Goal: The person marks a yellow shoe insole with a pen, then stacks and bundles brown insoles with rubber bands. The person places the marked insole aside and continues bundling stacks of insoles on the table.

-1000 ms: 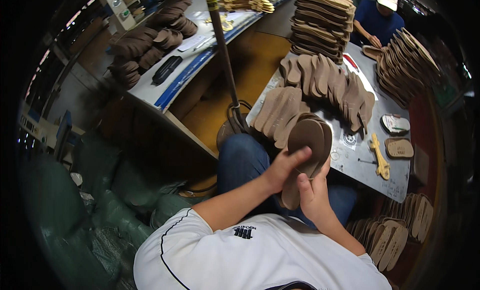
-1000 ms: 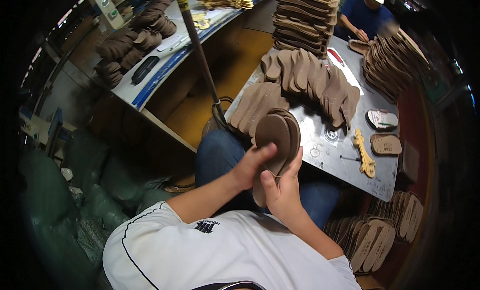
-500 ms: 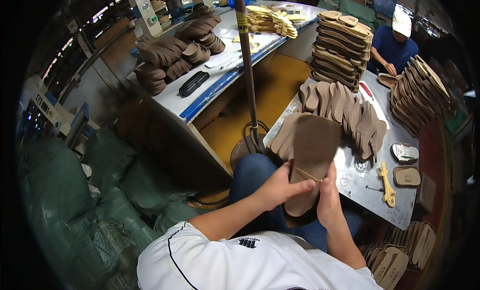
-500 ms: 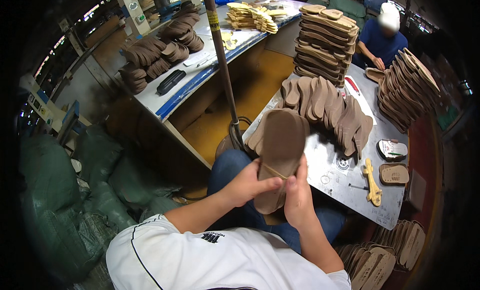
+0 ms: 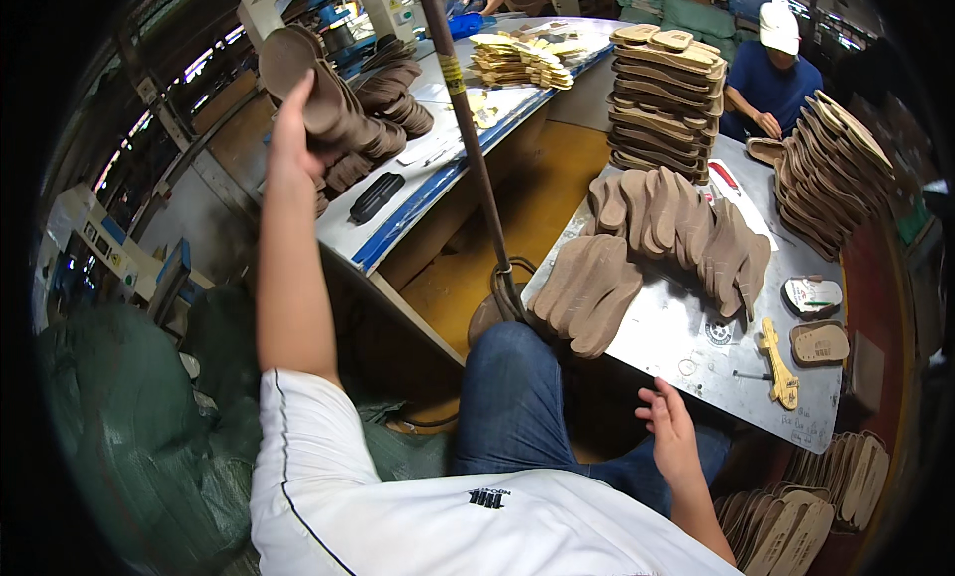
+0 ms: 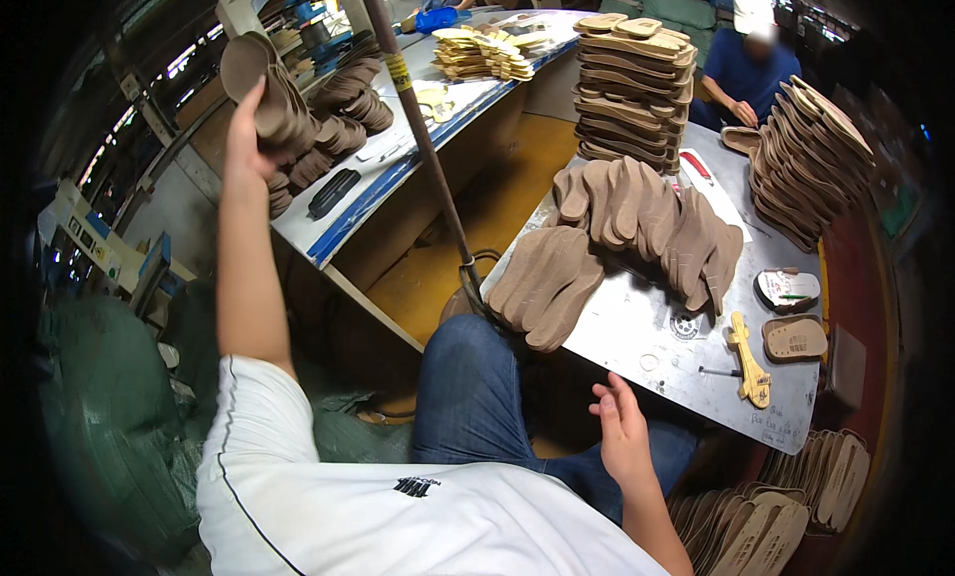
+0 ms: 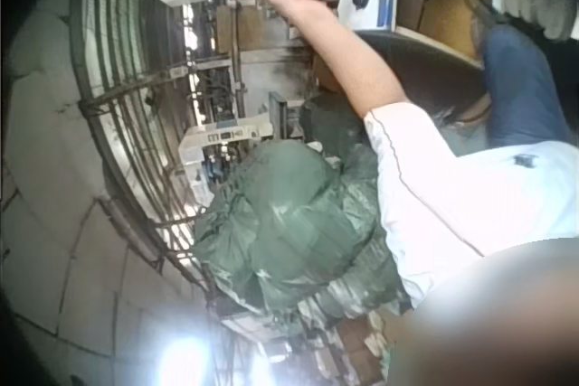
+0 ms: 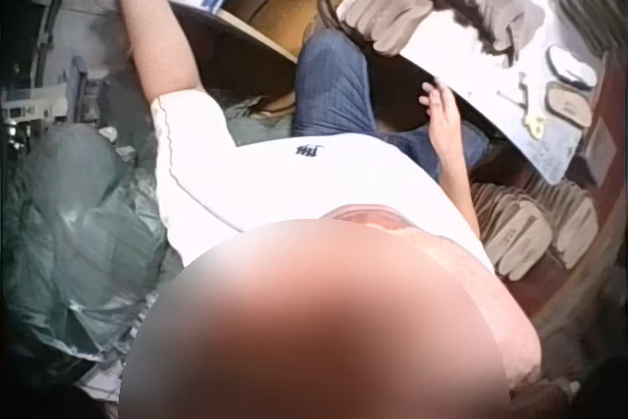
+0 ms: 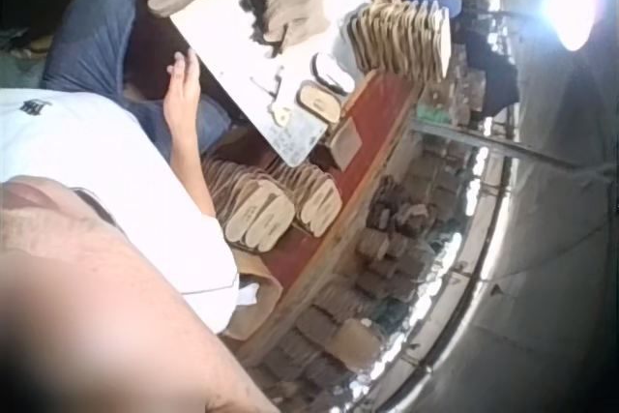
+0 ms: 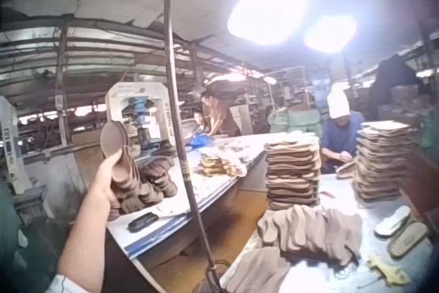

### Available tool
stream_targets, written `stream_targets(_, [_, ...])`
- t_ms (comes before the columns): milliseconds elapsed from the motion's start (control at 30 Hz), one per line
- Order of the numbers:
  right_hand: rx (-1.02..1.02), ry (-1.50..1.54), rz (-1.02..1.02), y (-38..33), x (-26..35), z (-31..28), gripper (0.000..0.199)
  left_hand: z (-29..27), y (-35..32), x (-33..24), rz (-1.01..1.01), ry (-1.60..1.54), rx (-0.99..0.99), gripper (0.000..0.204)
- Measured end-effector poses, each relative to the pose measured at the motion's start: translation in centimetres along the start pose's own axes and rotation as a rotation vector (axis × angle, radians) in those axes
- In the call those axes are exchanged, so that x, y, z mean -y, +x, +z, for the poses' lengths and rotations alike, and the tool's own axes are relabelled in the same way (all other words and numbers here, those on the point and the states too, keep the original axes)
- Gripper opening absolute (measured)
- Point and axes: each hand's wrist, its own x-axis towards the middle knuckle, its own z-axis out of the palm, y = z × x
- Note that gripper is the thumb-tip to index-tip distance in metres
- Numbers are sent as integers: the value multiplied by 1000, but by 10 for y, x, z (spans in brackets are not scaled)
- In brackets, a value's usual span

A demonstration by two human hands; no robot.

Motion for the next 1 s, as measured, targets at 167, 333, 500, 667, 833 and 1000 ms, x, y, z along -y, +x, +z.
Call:
stream_targets(167, [-76, 12, 48, -15, -22, 4, 55, -4, 136, -37, -84, 463, -207, 56])
stream_targets(333, [-69, 63, -40, -12, -17, 11, 47, 3, 178, 33, 316, 561, -446, 79])
stream_targets(500, [6, 39, -104, -11, -14, 4, 39, 27, 144, 59, 502, 653, -216, 79])
stream_targets(667, [-88, 25, -105, -3, -20, -3, 34, 68, 25, 50, 682, 591, 69, 59])
stream_targets(833, [-104, 4, -115, 6, -19, 5, 31, 96, -143, 91, 845, 447, 430, 34])
stream_targets(1000, [-114, -208, -167, 23, -6, 5, 34, 123, -228, 184, 1341, 502, 717, 15])
